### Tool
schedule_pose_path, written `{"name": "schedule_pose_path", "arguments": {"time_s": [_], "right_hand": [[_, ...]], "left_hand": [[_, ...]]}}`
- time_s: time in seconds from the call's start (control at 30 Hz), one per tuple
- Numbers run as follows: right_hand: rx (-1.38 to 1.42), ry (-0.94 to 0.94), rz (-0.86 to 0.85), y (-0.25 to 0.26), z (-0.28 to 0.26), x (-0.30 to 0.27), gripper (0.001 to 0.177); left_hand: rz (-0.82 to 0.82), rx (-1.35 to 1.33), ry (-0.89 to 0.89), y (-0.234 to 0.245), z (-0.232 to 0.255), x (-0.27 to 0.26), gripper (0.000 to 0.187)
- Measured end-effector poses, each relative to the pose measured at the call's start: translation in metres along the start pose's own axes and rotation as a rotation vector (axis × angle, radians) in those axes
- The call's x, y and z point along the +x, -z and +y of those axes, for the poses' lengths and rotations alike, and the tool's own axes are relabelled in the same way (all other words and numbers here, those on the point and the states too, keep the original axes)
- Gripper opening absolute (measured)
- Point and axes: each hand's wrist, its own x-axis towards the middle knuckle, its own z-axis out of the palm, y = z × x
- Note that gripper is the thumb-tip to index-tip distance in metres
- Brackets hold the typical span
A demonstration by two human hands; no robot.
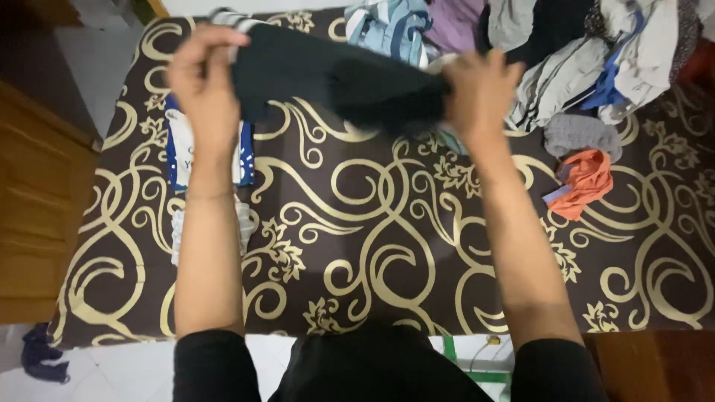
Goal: Fold various items of clothing including t-shirts and small garments on a patterned bed surface.
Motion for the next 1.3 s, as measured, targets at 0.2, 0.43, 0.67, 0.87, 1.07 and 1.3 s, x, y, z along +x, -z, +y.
{"name": "schedule_pose_path", "arguments": {"time_s": [0.2, 0.43, 0.67, 0.87, 1.07, 1.3], "right_hand": [[-0.07, -0.108, 0.15, -0.021, -0.014, -0.064, 0.03], [0.362, -0.113, -0.795, -0.096, -0.053, -0.153, 0.036], [0.792, -0.204, -0.201, -0.13, -0.046, -0.081, 0.035], [0.392, 0.094, -0.506, -0.156, -0.06, -0.034, 0.069], [0.568, 0.117, -0.489, -0.212, 0.052, -0.029, 0.045], [0.663, 0.277, -0.265, -0.125, 0.099, 0.03, 0.034]], "left_hand": [[0.096, 0.263, 0.22, 0.027, 0.005, -0.108, 0.02], [-0.649, 0.877, 1.149, 0.013, -0.057, -0.231, 0.049], [-0.528, 0.954, 0.47, -0.089, -0.129, -0.157, 0.022], [-0.701, 0.495, 0.142, -0.152, -0.199, -0.106, 0.035], [-1.053, 0.8, 0.178, -0.108, -0.256, -0.102, 0.024], [-0.821, 0.644, -0.197, -0.049, -0.149, -0.014, 0.04]]}}
